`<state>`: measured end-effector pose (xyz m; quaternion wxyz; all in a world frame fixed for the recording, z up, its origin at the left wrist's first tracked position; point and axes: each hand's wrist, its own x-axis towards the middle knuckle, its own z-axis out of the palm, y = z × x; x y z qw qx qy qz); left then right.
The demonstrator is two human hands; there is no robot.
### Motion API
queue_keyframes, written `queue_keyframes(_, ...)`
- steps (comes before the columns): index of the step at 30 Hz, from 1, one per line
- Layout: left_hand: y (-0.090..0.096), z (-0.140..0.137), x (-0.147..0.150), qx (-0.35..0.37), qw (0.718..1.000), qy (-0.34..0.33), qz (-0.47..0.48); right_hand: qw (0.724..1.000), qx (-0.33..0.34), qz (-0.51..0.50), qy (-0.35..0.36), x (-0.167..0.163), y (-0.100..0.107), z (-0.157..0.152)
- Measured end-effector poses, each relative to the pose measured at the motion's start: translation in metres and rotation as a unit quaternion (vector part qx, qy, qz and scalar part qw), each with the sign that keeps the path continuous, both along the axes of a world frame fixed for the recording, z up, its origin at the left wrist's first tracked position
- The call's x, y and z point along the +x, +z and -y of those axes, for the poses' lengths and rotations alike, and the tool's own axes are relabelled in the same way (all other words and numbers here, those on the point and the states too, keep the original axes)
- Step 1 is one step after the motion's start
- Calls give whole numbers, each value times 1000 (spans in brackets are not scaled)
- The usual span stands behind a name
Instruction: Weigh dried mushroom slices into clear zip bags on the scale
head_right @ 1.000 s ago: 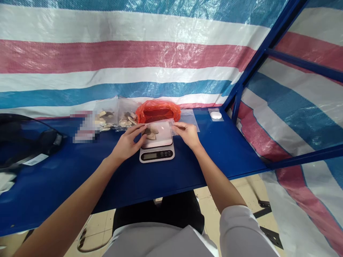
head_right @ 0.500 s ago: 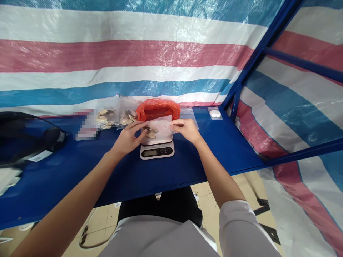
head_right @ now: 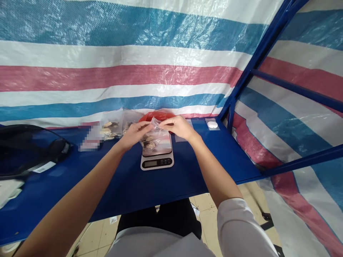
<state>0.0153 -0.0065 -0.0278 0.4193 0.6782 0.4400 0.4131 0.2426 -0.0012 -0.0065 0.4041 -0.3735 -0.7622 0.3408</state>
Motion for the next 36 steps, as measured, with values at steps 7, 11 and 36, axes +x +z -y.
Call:
queue_keyframes(7, -10, 3, 2, -8, 990, 61, 129, 994, -30, -98, -25, 2, -9, -6)
queue_keyframes(11, -23, 13, 14, -44, 958, 115, 260, 962, -136, -220, -88, -6, -32, -8)
queue_keyframes(36, -52, -1, 2, 9, 951, 129, 282, 910, -225, -318, -142, -40, -87, -11)
